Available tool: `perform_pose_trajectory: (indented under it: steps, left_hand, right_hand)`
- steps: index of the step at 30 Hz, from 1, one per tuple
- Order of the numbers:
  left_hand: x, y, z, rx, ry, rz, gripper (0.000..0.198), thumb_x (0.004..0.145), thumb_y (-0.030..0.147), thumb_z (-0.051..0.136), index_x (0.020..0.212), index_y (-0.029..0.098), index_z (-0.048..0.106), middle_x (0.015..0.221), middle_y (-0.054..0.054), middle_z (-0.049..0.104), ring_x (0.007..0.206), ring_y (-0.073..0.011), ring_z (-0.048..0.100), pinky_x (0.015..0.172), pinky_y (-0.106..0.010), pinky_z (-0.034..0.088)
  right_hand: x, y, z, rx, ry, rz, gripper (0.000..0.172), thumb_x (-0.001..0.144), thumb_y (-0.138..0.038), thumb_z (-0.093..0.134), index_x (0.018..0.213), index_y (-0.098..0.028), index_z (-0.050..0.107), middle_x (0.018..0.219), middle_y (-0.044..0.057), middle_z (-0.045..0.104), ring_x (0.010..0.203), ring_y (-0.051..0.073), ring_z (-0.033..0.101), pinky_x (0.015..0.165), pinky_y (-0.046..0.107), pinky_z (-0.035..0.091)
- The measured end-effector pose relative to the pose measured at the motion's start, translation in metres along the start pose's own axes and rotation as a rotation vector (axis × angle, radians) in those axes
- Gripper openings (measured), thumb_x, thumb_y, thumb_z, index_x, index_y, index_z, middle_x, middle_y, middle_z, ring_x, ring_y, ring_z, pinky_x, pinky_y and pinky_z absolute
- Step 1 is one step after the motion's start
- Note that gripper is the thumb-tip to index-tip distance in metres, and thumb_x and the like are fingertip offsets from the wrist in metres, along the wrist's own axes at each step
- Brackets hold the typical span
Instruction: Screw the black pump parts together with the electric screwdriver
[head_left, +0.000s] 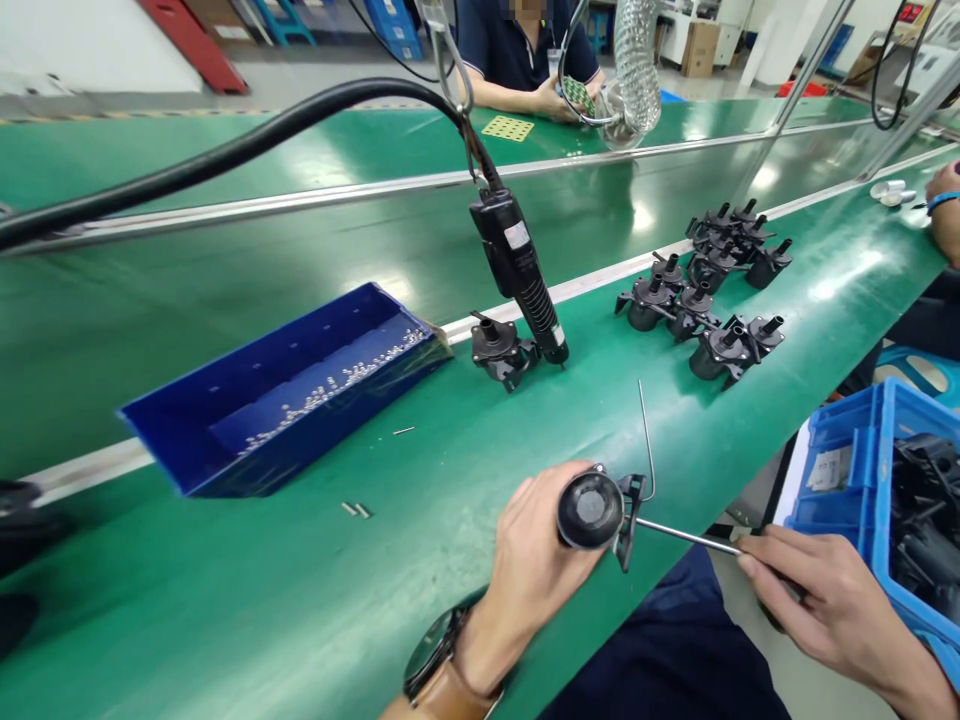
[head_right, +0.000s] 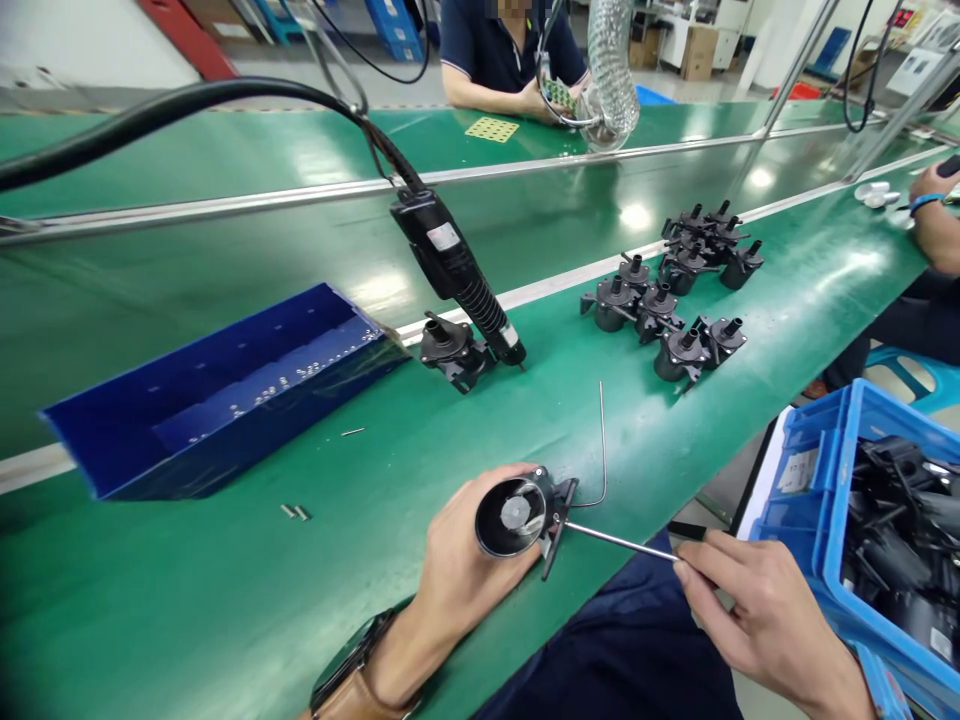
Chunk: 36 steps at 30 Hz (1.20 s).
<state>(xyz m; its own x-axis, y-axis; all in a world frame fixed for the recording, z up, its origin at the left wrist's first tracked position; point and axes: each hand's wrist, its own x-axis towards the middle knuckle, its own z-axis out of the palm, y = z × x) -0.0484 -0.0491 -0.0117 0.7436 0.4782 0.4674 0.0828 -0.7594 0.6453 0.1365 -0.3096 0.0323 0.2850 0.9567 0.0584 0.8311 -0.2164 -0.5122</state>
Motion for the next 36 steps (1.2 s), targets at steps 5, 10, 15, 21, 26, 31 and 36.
perform_pose_trajectory:
  steps: [5, 10, 15, 21, 26, 31, 36]
  left_hand:
    - [0.001, 0.002, 0.000, 0.005, 0.006, 0.019, 0.041, 0.088, 0.033, 0.072, 0.124, 0.023, 0.055, 0.112, -0.009, 0.077, 0.101, -0.0255, 0.075, 0.084, -0.036, 0.057]
    - [0.001, 0.002, 0.000, 0.016, 0.016, 0.003, 0.038, 0.090, 0.036, 0.070, 0.123, 0.022, 0.056, 0.111, -0.008, 0.077, 0.100, -0.0249, 0.076, 0.084, -0.036, 0.058]
    - [-0.001, 0.001, 0.001, 0.011, 0.021, -0.004, 0.041, 0.088, 0.035, 0.073, 0.123, 0.021, 0.057, 0.111, -0.008, 0.077, 0.100, -0.0240, 0.076, 0.085, -0.035, 0.057]
    - [-0.001, 0.000, 0.001, 0.005, 0.014, 0.000, 0.040, 0.089, 0.034, 0.072, 0.124, 0.021, 0.057, 0.112, -0.008, 0.077, 0.101, -0.0243, 0.075, 0.085, -0.035, 0.057]
    - [-0.001, 0.000, 0.001, 0.002, 0.022, 0.002, 0.041, 0.088, 0.034, 0.073, 0.124, 0.021, 0.057, 0.112, -0.008, 0.077, 0.101, -0.0240, 0.075, 0.087, -0.035, 0.057]
    - [-0.001, -0.001, 0.002, 0.015, 0.037, 0.025, 0.038, 0.089, 0.031, 0.071, 0.122, 0.020, 0.058, 0.109, -0.008, 0.077, 0.098, -0.0236, 0.075, 0.086, -0.034, 0.058]
    - [0.000, -0.001, 0.002, 0.045, 0.056, 0.048, 0.038, 0.088, 0.028, 0.070, 0.123, 0.019, 0.058, 0.109, -0.010, 0.076, 0.098, -0.0242, 0.075, 0.087, -0.035, 0.059]
  right_hand:
    - [0.000, 0.001, -0.004, -0.013, -0.040, -0.001, 0.021, 0.103, -0.017, 0.056, 0.120, -0.025, 0.066, 0.077, 0.002, 0.063, 0.060, 0.017, 0.061, 0.056, 0.034, 0.035]
    - [0.003, -0.003, -0.007, -0.023, 0.000, -0.037, 0.015, 0.103, -0.016, 0.055, 0.108, -0.023, 0.067, 0.075, 0.002, 0.063, 0.058, 0.016, 0.058, 0.056, 0.033, 0.034]
    - [0.004, -0.005, -0.008, -0.027, 0.021, -0.028, 0.020, 0.103, -0.015, 0.055, 0.119, -0.021, 0.066, 0.075, 0.001, 0.062, 0.057, 0.015, 0.057, 0.055, 0.032, 0.034]
    - [0.003, -0.005, -0.008, -0.015, -0.005, -0.017, 0.019, 0.103, -0.016, 0.054, 0.117, -0.022, 0.066, 0.073, 0.000, 0.059, 0.056, 0.015, 0.055, 0.055, 0.032, 0.034]
    - [0.003, -0.008, -0.008, -0.013, -0.032, 0.030, 0.022, 0.105, -0.019, 0.053, 0.121, -0.024, 0.067, 0.073, -0.001, 0.062, 0.056, 0.014, 0.058, 0.055, 0.032, 0.034]
    - [0.003, -0.015, -0.008, -0.064, -0.030, 0.050, 0.022, 0.107, -0.025, 0.051, 0.117, -0.023, 0.071, 0.075, 0.001, 0.067, 0.054, 0.014, 0.063, 0.053, 0.034, 0.034]
    - [0.004, -0.022, -0.007, -0.100, -0.005, 0.072, 0.022, 0.107, -0.028, 0.051, 0.108, -0.022, 0.072, 0.075, 0.002, 0.069, 0.054, 0.015, 0.067, 0.052, 0.034, 0.035]
